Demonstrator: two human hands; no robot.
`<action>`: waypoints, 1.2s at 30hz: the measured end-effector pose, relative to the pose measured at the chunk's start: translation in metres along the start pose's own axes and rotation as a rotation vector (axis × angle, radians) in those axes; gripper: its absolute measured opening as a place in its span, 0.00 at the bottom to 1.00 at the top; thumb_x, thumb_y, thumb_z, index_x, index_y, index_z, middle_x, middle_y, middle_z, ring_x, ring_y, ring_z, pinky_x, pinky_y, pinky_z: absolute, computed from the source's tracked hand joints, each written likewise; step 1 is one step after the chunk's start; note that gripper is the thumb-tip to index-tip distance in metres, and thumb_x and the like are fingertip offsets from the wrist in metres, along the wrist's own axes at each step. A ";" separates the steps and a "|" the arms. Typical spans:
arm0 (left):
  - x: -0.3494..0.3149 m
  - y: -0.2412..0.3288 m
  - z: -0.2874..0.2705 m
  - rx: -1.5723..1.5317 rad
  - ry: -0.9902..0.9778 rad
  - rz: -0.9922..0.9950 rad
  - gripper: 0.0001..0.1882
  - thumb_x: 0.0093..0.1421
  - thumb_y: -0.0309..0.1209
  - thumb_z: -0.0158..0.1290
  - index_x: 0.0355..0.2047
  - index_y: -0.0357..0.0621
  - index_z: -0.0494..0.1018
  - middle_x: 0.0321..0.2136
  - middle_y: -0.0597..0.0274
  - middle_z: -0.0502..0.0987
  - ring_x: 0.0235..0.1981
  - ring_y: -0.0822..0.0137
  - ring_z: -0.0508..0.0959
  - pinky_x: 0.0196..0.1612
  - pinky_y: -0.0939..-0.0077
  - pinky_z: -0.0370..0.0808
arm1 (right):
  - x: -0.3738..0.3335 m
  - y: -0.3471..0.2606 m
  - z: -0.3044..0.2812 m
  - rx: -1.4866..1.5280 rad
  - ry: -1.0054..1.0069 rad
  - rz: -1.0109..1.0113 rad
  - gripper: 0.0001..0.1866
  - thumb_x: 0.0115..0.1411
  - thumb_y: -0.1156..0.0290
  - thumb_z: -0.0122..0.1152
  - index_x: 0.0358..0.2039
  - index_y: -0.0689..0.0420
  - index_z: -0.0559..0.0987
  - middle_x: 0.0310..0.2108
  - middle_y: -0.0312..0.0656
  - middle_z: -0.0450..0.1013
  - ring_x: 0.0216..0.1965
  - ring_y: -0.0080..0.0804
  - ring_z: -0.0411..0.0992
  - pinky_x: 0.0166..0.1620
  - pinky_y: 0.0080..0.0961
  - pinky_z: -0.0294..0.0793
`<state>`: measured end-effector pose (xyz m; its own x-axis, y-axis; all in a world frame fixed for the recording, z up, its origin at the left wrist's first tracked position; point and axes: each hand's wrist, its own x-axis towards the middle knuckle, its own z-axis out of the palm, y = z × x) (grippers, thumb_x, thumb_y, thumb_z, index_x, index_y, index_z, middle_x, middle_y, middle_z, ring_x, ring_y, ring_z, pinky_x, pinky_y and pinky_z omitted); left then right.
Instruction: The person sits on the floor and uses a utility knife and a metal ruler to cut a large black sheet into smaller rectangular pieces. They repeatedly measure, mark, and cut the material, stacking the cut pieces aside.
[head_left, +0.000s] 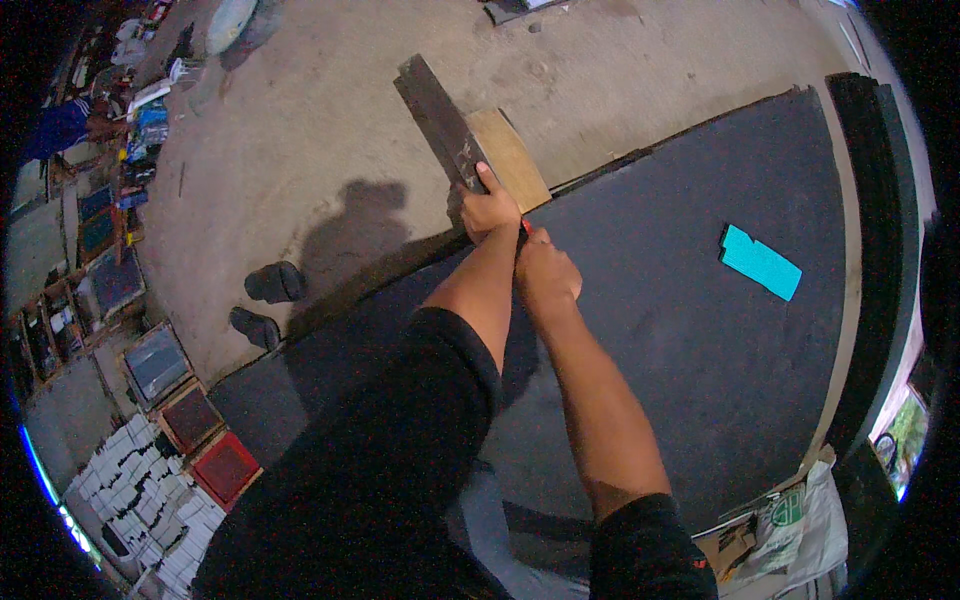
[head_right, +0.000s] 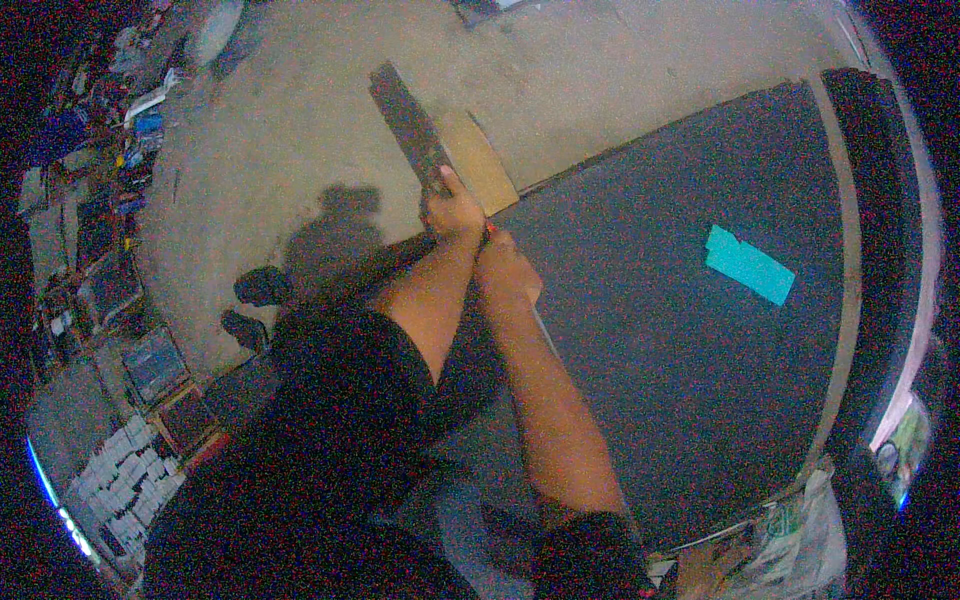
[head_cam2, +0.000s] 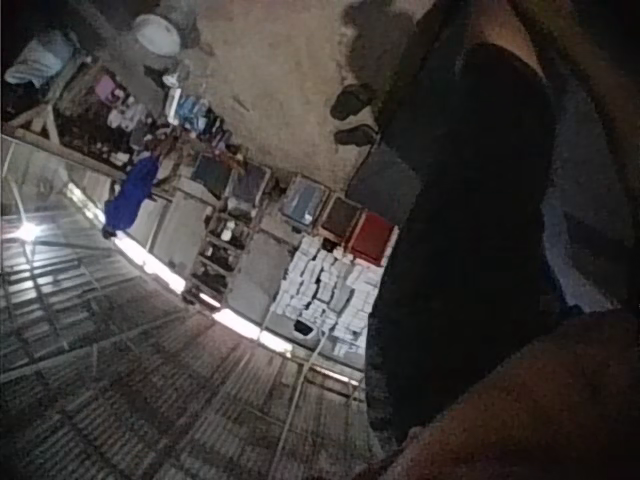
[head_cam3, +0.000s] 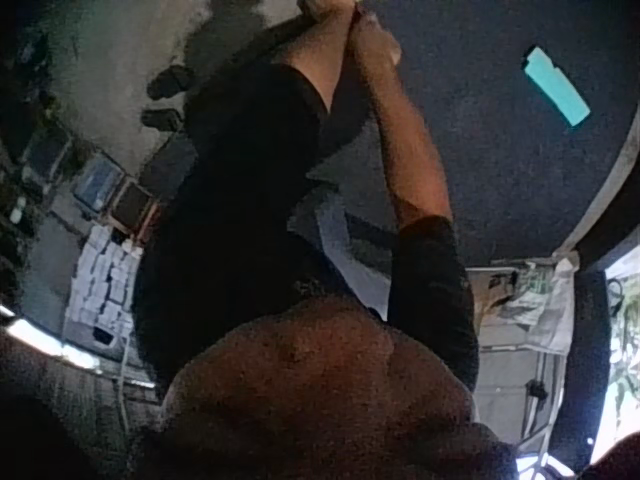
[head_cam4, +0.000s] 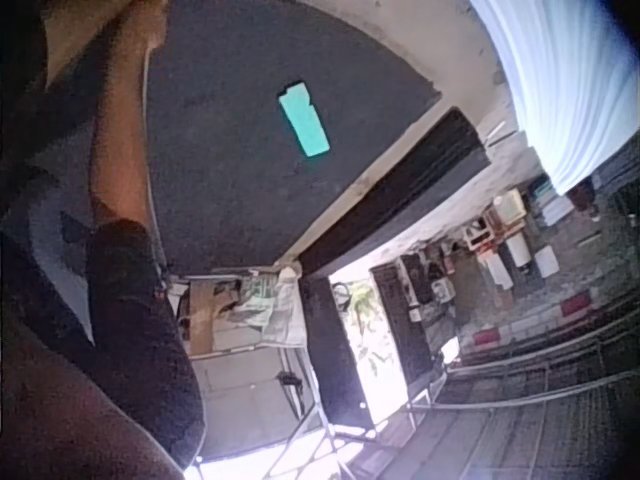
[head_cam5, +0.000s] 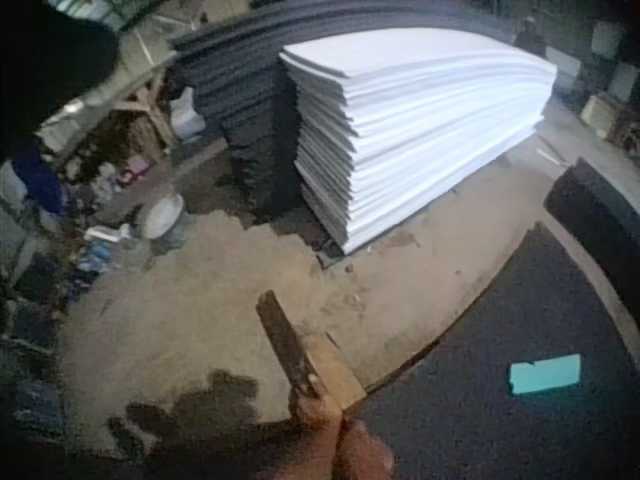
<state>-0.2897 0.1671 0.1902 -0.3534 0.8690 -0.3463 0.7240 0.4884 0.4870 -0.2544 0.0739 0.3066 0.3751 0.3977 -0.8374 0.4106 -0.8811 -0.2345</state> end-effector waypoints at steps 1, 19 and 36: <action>0.000 0.002 0.000 0.031 -0.020 -0.034 0.45 0.67 0.66 0.40 0.62 0.32 0.69 0.48 0.33 0.80 0.49 0.35 0.80 0.52 0.43 0.76 | 0.000 -0.001 -0.001 0.005 -0.007 0.011 0.15 0.72 0.67 0.41 0.53 0.61 0.71 0.52 0.59 0.79 0.54 0.58 0.79 0.52 0.53 0.80; -0.002 -0.007 0.002 -0.009 0.044 -0.020 0.43 0.67 0.65 0.43 0.43 0.27 0.80 0.42 0.31 0.82 0.47 0.33 0.81 0.53 0.42 0.76 | -0.073 0.107 0.028 0.038 -0.059 0.061 0.20 0.75 0.60 0.38 0.57 0.56 0.74 0.53 0.53 0.79 0.55 0.52 0.79 0.55 0.49 0.79; -0.033 0.007 -0.014 -0.082 0.014 -0.051 0.50 0.65 0.69 0.40 0.58 0.25 0.71 0.57 0.35 0.75 0.56 0.38 0.77 0.56 0.40 0.76 | -0.209 0.344 0.116 -0.143 -0.151 0.101 0.13 0.68 0.71 0.51 0.51 0.59 0.67 0.39 0.57 0.82 0.42 0.57 0.83 0.43 0.50 0.84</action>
<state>-0.2811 0.1429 0.2160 -0.3976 0.8434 -0.3613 0.6542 0.5367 0.5329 -0.2877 -0.3416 0.3439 0.2959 0.2572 -0.9199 0.4948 -0.8651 -0.0827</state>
